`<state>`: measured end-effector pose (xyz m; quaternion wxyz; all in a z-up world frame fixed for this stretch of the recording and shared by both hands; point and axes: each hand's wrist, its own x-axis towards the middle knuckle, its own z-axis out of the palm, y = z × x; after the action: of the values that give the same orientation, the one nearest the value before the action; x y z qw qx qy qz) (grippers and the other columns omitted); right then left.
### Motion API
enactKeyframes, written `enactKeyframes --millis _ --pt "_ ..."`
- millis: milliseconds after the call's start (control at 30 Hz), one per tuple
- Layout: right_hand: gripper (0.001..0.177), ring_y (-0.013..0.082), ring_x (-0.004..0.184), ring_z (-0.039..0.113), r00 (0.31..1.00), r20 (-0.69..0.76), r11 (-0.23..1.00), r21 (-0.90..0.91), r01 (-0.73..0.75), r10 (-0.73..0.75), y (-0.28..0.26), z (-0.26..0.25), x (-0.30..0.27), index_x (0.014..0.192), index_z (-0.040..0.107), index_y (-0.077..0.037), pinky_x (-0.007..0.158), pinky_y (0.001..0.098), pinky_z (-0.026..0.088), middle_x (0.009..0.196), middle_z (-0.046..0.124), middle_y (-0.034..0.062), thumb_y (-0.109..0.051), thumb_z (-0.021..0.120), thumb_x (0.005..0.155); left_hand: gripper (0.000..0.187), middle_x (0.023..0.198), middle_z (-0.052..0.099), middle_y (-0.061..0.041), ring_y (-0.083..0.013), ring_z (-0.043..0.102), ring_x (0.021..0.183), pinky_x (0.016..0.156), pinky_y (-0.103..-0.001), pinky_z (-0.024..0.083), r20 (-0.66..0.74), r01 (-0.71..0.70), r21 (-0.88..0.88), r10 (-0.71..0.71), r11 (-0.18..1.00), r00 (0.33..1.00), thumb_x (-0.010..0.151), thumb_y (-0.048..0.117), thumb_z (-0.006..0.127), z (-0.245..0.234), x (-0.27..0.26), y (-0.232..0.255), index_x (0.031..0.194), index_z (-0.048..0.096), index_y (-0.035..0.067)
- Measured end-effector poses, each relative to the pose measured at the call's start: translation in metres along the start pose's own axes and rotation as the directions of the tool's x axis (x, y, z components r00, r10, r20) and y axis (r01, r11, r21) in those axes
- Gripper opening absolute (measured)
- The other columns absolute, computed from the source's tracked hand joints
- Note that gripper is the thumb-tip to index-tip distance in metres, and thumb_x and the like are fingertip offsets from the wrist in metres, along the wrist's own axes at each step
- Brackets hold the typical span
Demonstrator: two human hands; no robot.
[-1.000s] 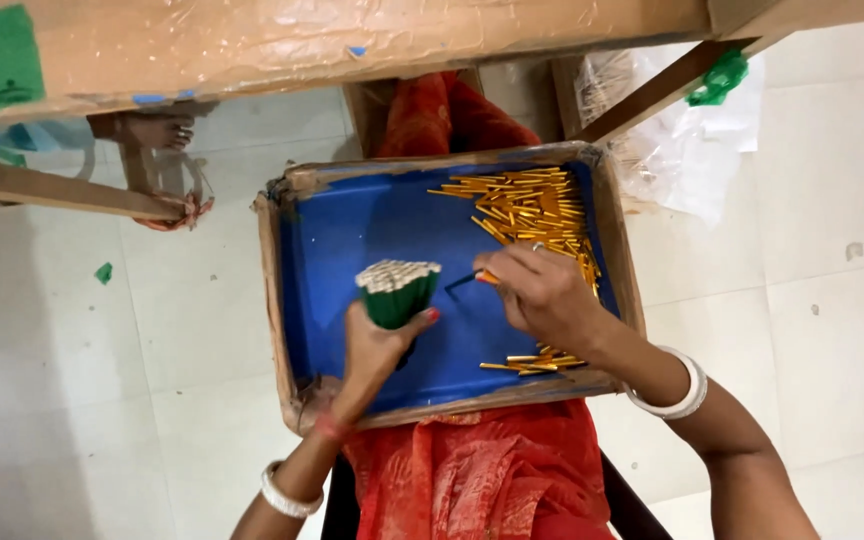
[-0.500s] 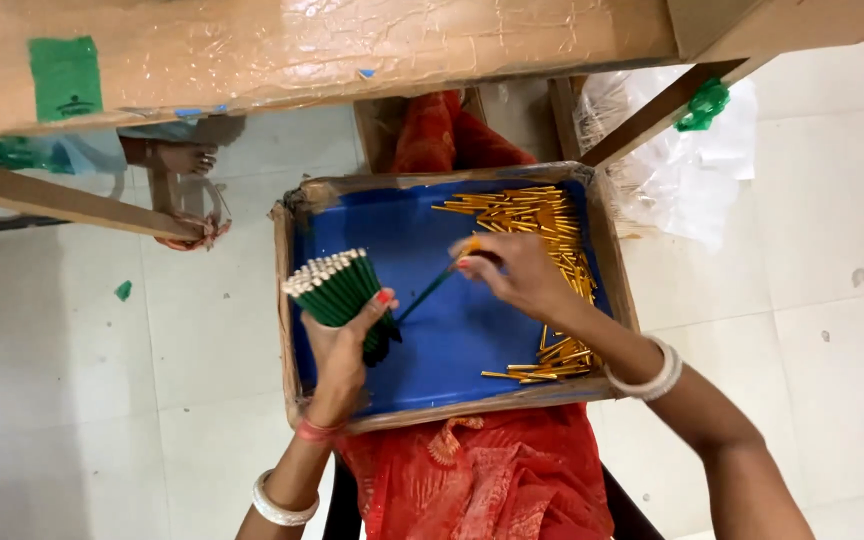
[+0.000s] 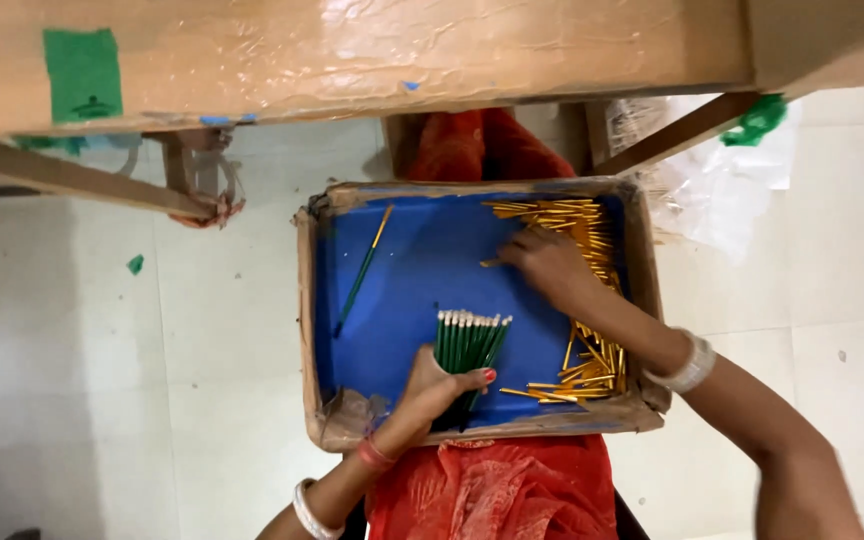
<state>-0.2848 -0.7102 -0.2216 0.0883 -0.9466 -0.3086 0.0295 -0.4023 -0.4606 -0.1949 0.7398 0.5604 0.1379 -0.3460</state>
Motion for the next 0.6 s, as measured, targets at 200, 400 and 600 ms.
enactKeyframes --millis 200,400,600 --pt "0.025 0.0283 0.103 0.064 0.995 -0.068 0.998 0.008 0.068 -0.067 -0.027 -0.061 -0.051 0.102 0.07 -0.008 0.085 0.0407 0.054 0.106 0.069 0.0103 -0.02 0.066 0.08 0.016 0.078 0.074 -0.007 -0.0147 0.069 0.066 0.061 -0.029 0.056 0.062 0.034 -0.028 -0.032 0.999 0.998 0.077 0.004 0.084 -0.003 0.006 -0.002 0.088 0.072 0.0" --pt "0.018 0.0235 0.097 0.071 0.922 -0.234 0.92 0.318 -0.227 0.308 -0.021 -0.066 -0.074 0.101 0.071 -0.014 0.084 0.0357 0.055 0.098 0.077 0.0043 -0.02 0.076 0.085 0.019 0.08 0.075 -0.008 -0.0154 0.072 0.069 0.062 -0.029 0.059 0.105 0.033 -0.127 -0.019 0.991 0.994 0.079 0.004 0.083 -0.009 0.005 0.006 0.093 0.072 -0.001" --pt "0.028 0.0115 0.084 0.076 0.72 0.098 0.408 0.768 -0.494 0.687 -0.038 -0.082 -0.067 0.125 0.065 -0.007 0.076 0.0251 0.06 0.099 0.08 0.0047 -0.008 0.062 0.097 0.021 0.08 0.074 -0.01 -0.0172 0.072 0.068 0.061 -0.031 0.06 0.036 0.046 -0.226 -0.039 0.973 0.999 0.078 0.004 0.083 -0.01 -0.001 0.025 0.095 0.071 -0.003"
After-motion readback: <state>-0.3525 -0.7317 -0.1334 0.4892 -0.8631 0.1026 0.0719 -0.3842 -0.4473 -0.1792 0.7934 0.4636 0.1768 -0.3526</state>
